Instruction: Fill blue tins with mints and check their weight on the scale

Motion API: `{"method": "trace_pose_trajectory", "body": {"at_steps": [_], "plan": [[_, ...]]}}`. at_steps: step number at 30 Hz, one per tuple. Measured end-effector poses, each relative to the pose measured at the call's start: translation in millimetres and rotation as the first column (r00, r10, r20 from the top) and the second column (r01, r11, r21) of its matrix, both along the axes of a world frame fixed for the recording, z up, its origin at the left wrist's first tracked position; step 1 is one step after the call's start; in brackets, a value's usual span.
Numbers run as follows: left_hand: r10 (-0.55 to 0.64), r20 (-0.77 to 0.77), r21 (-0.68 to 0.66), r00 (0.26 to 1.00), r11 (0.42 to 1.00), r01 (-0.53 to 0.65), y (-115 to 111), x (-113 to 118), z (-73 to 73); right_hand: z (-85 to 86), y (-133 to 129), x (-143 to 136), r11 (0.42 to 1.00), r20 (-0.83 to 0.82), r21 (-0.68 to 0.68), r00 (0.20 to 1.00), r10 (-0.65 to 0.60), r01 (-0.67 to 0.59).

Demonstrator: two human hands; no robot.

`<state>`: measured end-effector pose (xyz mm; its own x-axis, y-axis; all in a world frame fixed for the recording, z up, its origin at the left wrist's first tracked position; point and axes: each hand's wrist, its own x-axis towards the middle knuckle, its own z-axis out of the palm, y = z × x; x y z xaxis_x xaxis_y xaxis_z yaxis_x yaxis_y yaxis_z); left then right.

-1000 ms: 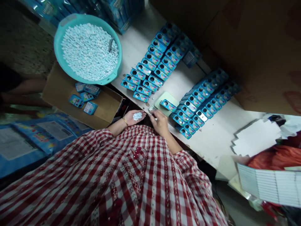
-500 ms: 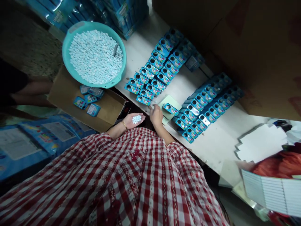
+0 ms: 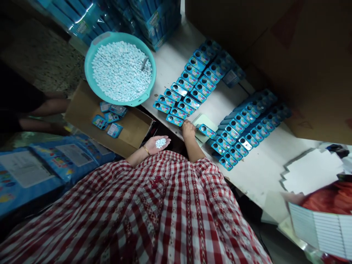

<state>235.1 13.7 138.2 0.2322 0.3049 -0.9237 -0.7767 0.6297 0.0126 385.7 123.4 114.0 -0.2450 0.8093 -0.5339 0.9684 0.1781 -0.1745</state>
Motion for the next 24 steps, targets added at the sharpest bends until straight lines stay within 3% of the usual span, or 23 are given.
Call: {"method": "trace_pose_trajectory", "body": {"at_steps": [4,7,9,11,14,16,18,21,24], "plan": [[-0.018,0.050,0.040,0.999,0.999,0.016,8,9,-4.3,36.5,-32,3,0.997,0.010,0.080,1.000,-0.021,0.020],[-0.023,0.127,0.070,0.992,0.997,0.014,18,24,-7.3,68.4,-59,2,0.984,-0.129,0.086,0.977,0.169,-0.158],[-0.023,0.175,0.085,0.984,0.996,0.008,25,33,-7.3,83.8,-67,7,0.947,-0.227,0.115,0.920,0.318,-0.299],[-0.049,0.208,0.102,0.977,0.994,0.028,31,38,-4.6,91.9,-65,24,0.924,-0.255,0.221,0.895,0.365,-0.313],[-0.091,0.219,0.101,0.972,0.992,0.070,36,41,3.5,88.9,-50,67,0.911,-0.130,0.387,0.970,0.207,-0.143],[-0.091,0.209,0.090,0.974,0.993,0.074,38,42,9.3,79.2,-36,96,0.910,-0.039,0.407,0.994,0.106,-0.081],[-0.086,0.195,0.089,0.977,0.994,0.069,40,44,13.7,67.8,-17,119,0.920,-0.023,0.384,0.995,0.098,-0.082],[-0.081,0.172,0.107,0.982,0.992,0.063,44,46,18.4,55.0,25,135,0.903,-0.073,0.427,0.993,0.092,-0.052],[-0.047,0.136,0.115,0.990,0.993,0.032,45,47,22.6,46.2,87,138,0.863,-0.116,0.501,0.993,-0.010,0.067]]}}
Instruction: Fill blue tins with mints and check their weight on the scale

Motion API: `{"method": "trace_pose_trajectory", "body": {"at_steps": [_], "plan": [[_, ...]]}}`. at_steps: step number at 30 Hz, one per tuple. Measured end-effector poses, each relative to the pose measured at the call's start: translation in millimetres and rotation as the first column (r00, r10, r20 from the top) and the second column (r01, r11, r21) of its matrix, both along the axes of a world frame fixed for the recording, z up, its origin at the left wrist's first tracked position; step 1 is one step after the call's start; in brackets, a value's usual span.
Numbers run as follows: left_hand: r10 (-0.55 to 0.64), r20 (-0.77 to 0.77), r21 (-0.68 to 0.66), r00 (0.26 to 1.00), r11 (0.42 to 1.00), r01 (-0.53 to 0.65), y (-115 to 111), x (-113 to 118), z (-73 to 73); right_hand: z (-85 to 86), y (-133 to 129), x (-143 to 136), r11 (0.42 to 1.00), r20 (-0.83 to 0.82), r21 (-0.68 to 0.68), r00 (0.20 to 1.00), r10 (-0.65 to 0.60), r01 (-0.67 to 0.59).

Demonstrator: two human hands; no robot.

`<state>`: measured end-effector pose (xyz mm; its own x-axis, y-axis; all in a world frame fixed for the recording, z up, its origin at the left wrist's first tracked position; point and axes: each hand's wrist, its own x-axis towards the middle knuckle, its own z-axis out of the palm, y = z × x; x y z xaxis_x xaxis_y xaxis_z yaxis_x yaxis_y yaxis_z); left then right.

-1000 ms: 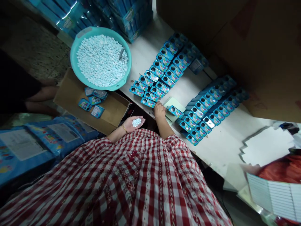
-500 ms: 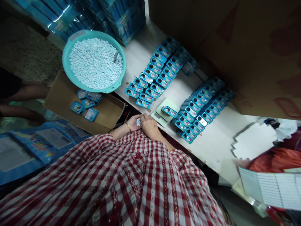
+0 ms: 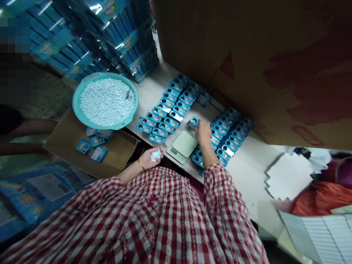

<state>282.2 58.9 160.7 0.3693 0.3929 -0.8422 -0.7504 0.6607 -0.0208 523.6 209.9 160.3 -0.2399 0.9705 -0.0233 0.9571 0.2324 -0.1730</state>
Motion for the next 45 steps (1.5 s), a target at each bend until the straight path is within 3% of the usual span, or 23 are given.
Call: {"method": "trace_pose_trajectory", "body": {"at_steps": [4,6,8,11,15,19,22,25,27,32,37,41,45], "plan": [[0.062,-0.032,-0.013,0.998,0.998,-0.062,-6,-1,4.1,-17.3,80,-4,0.989,-0.042,-0.025,0.988,-0.147,0.146],[0.075,-0.041,-0.023,0.996,0.997,-0.076,-10,-2,4.5,-27.1,103,-6,0.990,-0.079,-0.034,0.987,-0.141,0.139],[0.075,-0.057,-0.040,0.996,0.996,-0.077,-13,-1,4.2,-33.4,110,-2,0.993,-0.113,-0.008,0.987,-0.116,0.116],[0.047,-0.070,-0.063,0.996,0.997,-0.052,-13,0,3.1,-31.1,81,17,0.992,-0.144,0.087,0.987,-0.076,0.089],[-0.020,-0.061,-0.072,0.998,0.997,0.016,-9,0,-1.4,-7.3,-25,55,0.983,-0.110,0.175,0.991,0.077,-0.057],[-0.093,-0.039,-0.046,0.995,0.995,0.091,-7,3,-8.7,9.6,-135,64,0.989,0.039,0.047,0.989,0.142,-0.143],[-0.139,-0.018,-0.019,0.990,0.990,0.138,-5,10,-11.6,-1.9,-169,57,0.990,0.193,-0.040,0.971,0.141,-0.136],[-0.144,-0.002,0.014,0.990,0.990,0.144,-6,17,-11.4,-18.2,-174,55,0.990,0.292,-0.019,0.946,0.141,-0.141],[-0.132,0.024,0.034,0.991,0.991,0.131,-10,19,-11.1,-19.6,-175,58,0.981,0.323,0.006,0.929,0.180,-0.193],[-0.088,0.105,0.077,0.991,0.994,0.080,-22,16,-20.4,10.2,-165,60,0.938,0.356,0.064,0.886,0.297,-0.340],[-0.061,0.146,0.105,0.987,0.993,0.046,-25,11,-33.5,33.9,-130,9,0.868,0.366,0.058,0.819,0.442,-0.494],[-0.043,0.167,0.132,0.985,0.991,0.021,-30,10,-36.7,22.4,-112,-33,0.817,0.354,0.067,0.779,0.518,-0.573],[-0.025,0.179,0.183,0.984,0.983,-0.008,-35,5,-46.0,9.6,-111,-36,0.801,0.213,0.200,0.824,0.526,-0.564]]}}
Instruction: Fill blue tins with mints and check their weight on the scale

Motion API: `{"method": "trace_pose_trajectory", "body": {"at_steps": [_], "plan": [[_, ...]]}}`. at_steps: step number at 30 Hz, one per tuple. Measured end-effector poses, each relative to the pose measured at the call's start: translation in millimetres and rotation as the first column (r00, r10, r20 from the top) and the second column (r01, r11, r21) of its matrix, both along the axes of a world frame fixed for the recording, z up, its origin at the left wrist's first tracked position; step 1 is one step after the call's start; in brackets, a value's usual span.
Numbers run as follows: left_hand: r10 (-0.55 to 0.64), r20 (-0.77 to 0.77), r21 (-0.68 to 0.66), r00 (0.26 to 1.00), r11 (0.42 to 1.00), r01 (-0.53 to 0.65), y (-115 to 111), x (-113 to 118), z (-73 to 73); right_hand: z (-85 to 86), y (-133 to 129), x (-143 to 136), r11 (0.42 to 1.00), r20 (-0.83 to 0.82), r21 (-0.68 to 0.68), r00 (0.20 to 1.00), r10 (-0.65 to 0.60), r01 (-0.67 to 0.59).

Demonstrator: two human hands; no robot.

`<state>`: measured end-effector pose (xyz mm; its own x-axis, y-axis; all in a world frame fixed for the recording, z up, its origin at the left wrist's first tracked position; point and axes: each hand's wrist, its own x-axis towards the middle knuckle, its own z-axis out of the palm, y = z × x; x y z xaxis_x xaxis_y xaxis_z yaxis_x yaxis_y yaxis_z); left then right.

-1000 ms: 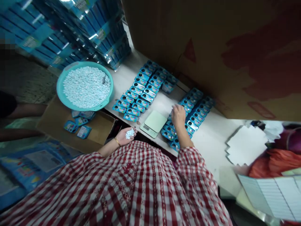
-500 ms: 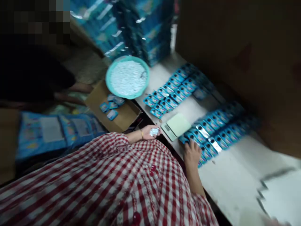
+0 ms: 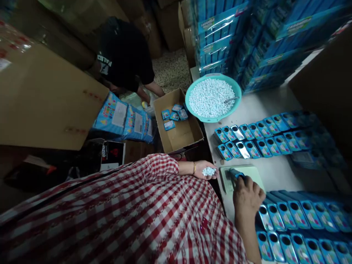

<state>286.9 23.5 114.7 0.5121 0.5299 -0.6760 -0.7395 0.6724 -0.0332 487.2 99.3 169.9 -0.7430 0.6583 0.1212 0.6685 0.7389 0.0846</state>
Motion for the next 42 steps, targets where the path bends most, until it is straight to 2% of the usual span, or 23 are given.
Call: {"method": "trace_pose_trajectory", "body": {"at_steps": [2,4,5,8,11,14,17,25,31,35,39,42], "plan": [[0.009,0.044,0.079,0.999,0.997,-0.013,-2,-3,-3.6,1.8,-8,0,1.000,-0.110,-0.022,0.994,-0.010,0.008],[0.012,0.096,0.146,0.995,0.989,-0.026,-6,-2,-2.0,7.1,-24,-7,0.991,-0.192,-0.128,0.981,0.014,-0.039],[0.011,0.110,0.148,0.994,0.989,-0.027,-8,-1,0.9,9.7,-34,-13,0.971,-0.230,-0.214,0.972,0.057,-0.108],[0.059,0.032,-0.018,0.998,0.998,-0.059,-14,3,13.4,10.5,-57,-42,0.883,-0.259,-0.426,0.962,0.090,-0.197],[0.058,-0.071,-0.144,0.996,0.987,-0.068,-15,0,21.0,3.0,-64,-64,0.806,-0.166,-0.576,0.985,0.047,-0.136],[0.019,-0.104,-0.216,0.994,0.975,-0.041,-15,-3,22.2,-1.3,-64,-70,0.734,-0.114,-0.670,0.993,0.043,-0.109],[0.021,-0.118,-0.241,0.993,0.969,-0.049,-18,-4,23.8,-2.6,-66,-68,0.709,-0.129,-0.690,0.989,0.073,-0.143],[-0.015,-0.168,-0.279,0.986,0.960,-0.033,-14,1,34.2,-13.0,-67,-59,0.722,-0.175,-0.668,0.981,0.082,-0.179],[0.015,-0.104,-0.256,0.994,0.966,-0.041,-16,6,24.7,-9.2,-70,-52,0.714,-0.258,-0.663,0.964,0.062,-0.223],[-0.027,-0.121,-0.214,0.992,0.977,0.000,-18,8,16.4,-10.1,-70,-48,0.724,-0.284,-0.644,0.956,0.075,-0.248],[-0.052,-0.124,-0.212,0.991,0.977,0.024,-17,11,14.8,-10.4,-70,-46,0.726,-0.306,-0.638,0.950,0.066,-0.256],[-0.040,-0.105,-0.211,0.994,0.977,0.017,-15,13,16.3,-6.4,-70,-42,0.721,-0.337,-0.651,0.941,0.005,-0.237]]}}
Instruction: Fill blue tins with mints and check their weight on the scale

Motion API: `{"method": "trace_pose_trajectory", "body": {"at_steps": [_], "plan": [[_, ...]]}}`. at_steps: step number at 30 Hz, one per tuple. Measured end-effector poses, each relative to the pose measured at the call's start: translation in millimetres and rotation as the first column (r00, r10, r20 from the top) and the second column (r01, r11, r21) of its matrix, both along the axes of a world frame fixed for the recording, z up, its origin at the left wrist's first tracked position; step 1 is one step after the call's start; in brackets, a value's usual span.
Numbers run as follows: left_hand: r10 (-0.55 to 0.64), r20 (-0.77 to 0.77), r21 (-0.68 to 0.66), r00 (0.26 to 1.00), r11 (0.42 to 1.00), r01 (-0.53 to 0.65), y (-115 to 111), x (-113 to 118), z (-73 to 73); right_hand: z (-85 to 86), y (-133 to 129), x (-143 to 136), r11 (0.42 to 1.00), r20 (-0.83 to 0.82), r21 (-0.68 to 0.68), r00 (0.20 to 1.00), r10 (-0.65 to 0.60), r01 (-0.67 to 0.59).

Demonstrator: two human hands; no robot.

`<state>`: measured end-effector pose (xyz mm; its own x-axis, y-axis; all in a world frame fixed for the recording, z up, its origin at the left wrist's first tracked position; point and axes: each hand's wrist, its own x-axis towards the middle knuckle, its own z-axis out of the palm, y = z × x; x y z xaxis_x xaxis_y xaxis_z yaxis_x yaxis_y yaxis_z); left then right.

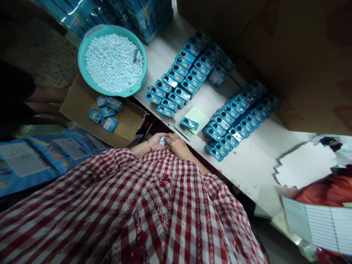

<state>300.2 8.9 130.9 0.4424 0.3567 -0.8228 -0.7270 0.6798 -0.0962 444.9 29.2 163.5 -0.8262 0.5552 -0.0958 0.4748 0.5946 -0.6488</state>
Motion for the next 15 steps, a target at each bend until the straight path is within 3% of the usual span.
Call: {"method": "trace_pose_trajectory", "body": {"at_steps": [5,9,15], "plan": [[-0.014,-0.025,0.006,1.000,1.000,0.015,6,1,8.3,14.9,13,19,0.967,-0.131,-0.048,0.958,-0.256,0.251],[-0.055,-0.043,0.008,0.998,0.998,0.055,11,1,16.1,22.0,40,37,0.883,-0.097,0.057,0.883,-0.459,0.465],[-0.017,-0.030,-0.012,0.999,1.000,0.016,14,-1,16.6,15.8,65,36,0.872,0.035,0.168,0.882,-0.471,0.459]]}}
